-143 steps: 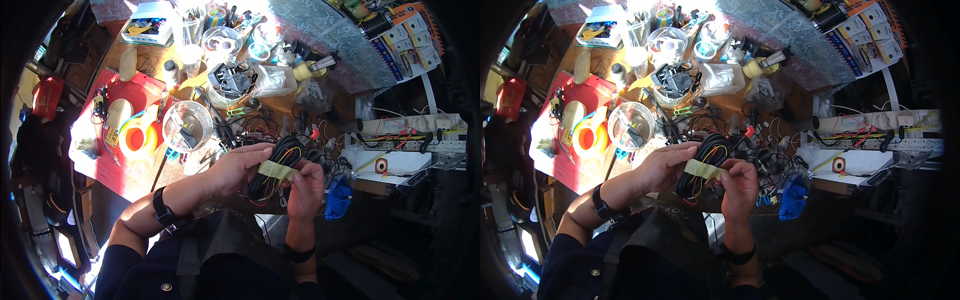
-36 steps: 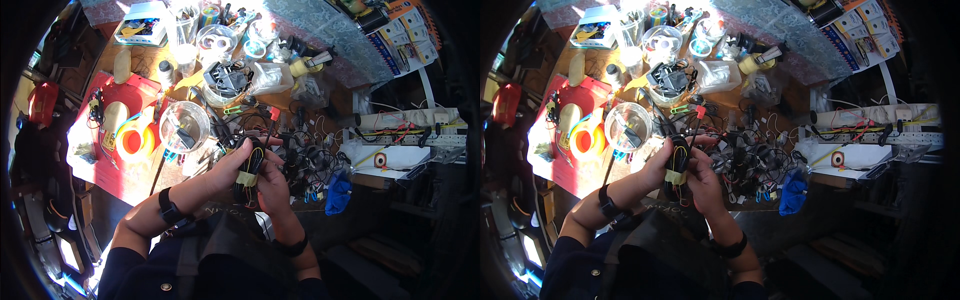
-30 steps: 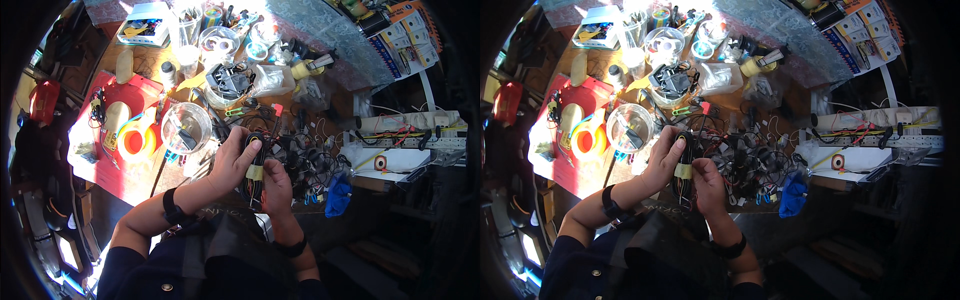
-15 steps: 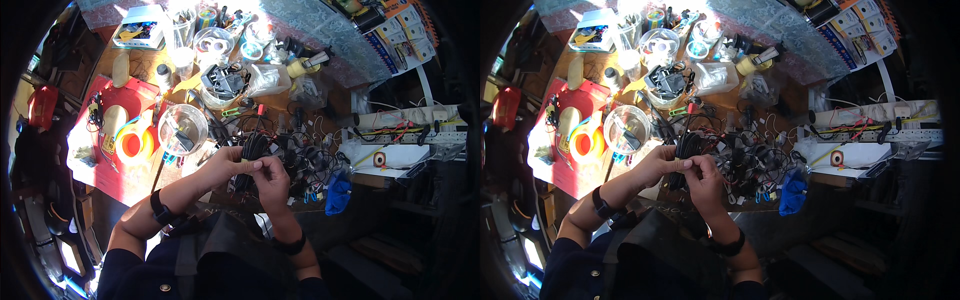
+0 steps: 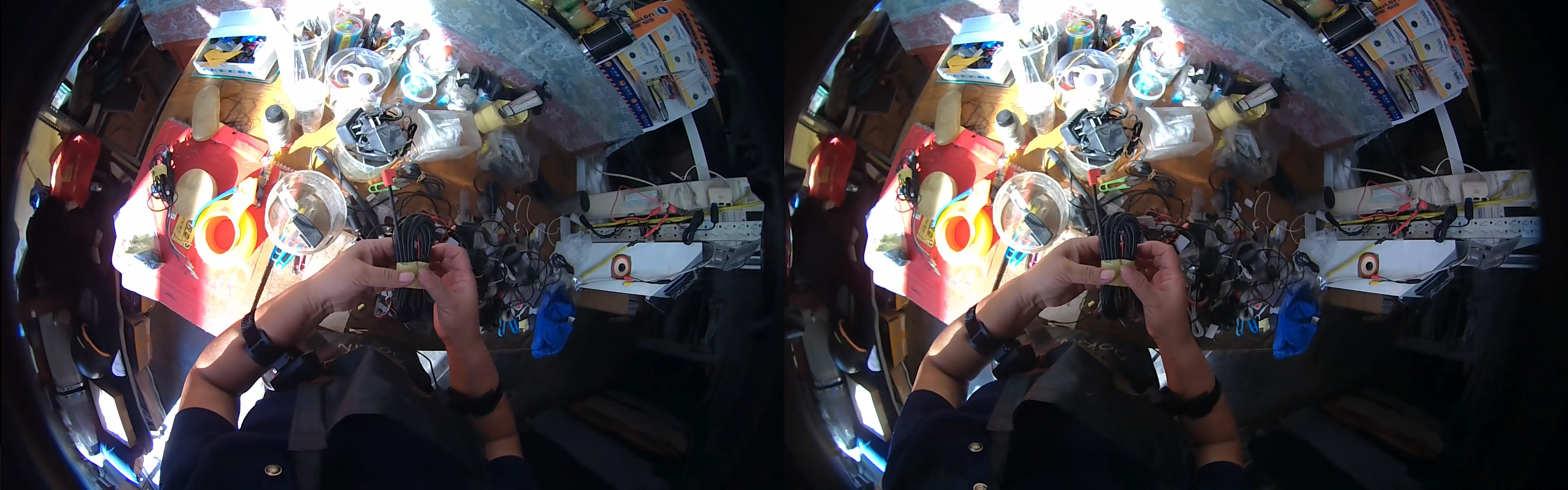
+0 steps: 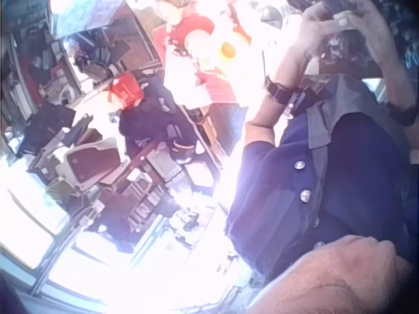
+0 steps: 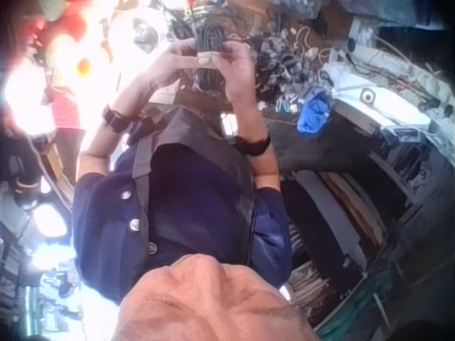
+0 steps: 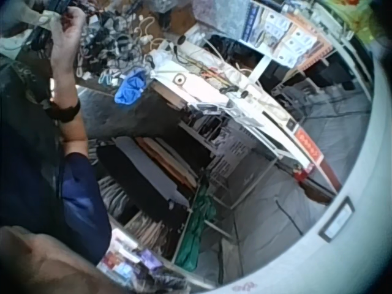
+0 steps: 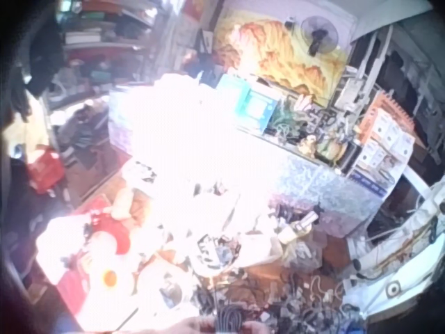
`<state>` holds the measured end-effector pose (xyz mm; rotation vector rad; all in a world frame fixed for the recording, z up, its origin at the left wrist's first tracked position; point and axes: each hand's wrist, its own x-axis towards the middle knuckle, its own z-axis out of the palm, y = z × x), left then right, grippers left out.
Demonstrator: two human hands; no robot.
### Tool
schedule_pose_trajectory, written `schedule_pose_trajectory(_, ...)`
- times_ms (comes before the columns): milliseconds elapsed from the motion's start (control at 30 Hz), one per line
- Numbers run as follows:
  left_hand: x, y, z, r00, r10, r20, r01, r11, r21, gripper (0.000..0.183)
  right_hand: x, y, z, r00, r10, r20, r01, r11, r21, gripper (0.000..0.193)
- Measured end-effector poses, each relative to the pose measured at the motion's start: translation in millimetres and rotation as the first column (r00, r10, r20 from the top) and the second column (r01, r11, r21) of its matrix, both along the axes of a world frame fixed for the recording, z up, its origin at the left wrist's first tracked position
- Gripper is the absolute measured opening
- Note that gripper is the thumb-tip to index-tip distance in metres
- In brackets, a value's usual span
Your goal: The person sorts through a large pile of tangled wires and electronic accessories on a cluttered workbench. They untangle cables, separate them into smaller bundles, and place some into a clear plastic container. The person also briefly walks to a glass display counter to place an item inside before returning to the workbench.
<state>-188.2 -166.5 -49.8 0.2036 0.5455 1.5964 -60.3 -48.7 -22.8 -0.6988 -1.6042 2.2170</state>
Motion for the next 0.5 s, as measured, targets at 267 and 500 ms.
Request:
schedule_pose_trajectory(267,9,-3,-7,0.994,0.104,-0.024,-0.105,0.994,-0.034,0.042,2,-12,-9,0.993,-0.036,-0.112,0.016,0.985,-0.173,0.036)
schedule_pose_trajectory(500,9,-7,-4,0.999,0.004,-0.052,-0.010,0.994,-0.112,0.047,11,-9,-5,0.992,0.019,-0.121,-0.032,0.994,-0.106,0.031)
